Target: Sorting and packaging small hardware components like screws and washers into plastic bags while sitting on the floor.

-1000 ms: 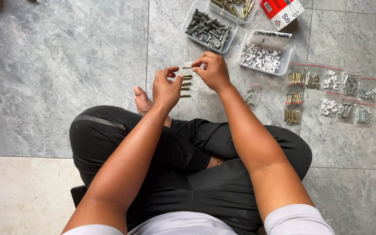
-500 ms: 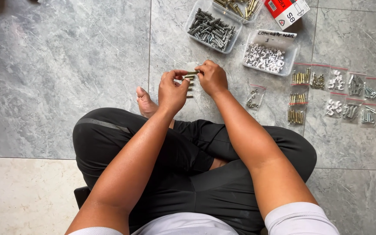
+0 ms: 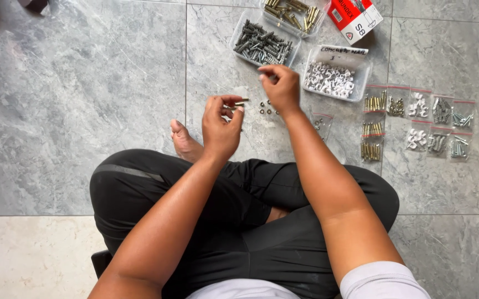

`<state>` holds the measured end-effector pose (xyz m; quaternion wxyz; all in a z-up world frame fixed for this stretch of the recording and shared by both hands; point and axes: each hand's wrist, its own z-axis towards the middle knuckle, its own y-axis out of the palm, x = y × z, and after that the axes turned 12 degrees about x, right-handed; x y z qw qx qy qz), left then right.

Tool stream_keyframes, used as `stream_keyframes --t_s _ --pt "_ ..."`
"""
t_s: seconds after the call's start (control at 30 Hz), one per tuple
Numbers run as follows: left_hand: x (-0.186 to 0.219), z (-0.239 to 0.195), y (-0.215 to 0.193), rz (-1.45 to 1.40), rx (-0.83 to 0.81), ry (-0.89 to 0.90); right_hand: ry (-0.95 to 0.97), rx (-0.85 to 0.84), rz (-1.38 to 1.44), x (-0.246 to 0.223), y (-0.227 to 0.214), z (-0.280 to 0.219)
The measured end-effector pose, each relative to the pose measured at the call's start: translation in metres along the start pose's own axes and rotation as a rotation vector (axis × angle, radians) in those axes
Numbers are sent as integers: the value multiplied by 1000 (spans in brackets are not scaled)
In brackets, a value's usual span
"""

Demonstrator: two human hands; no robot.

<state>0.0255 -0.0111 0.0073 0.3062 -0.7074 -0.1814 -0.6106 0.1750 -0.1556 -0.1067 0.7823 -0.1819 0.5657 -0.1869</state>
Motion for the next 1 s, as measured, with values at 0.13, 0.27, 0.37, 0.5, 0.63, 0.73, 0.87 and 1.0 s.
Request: stream_keyframes --t_s 0.13,0.27,0.37,0.5,0.63,0.73,0.87,1.0 --pt "15 -9 -1 -62 -41 35 29 82 -97 3 -21 41" --pt "41 -11 -3 -150 -137 24 -69 132 -308 27 -26 99" --pt "50 -12 -6 -193 -198 -18 -170 89 -447 43 -26 129" --pt "51 -5 -3 -231 -232 -113 -99 -16 -578 63 -12 169" --pt "50 -2 0 -254 -260 -175 1 -112 -650 76 11 187" --pt "47 0 1 -269 -287 -252 2 -196 -739 88 23 191" --pt "43 2 1 -276 -272 -238 -28 -124 -724 89 23 189" --pt "43 3 -1 -249 -245 -192 -182 108 -506 73 -3 180"
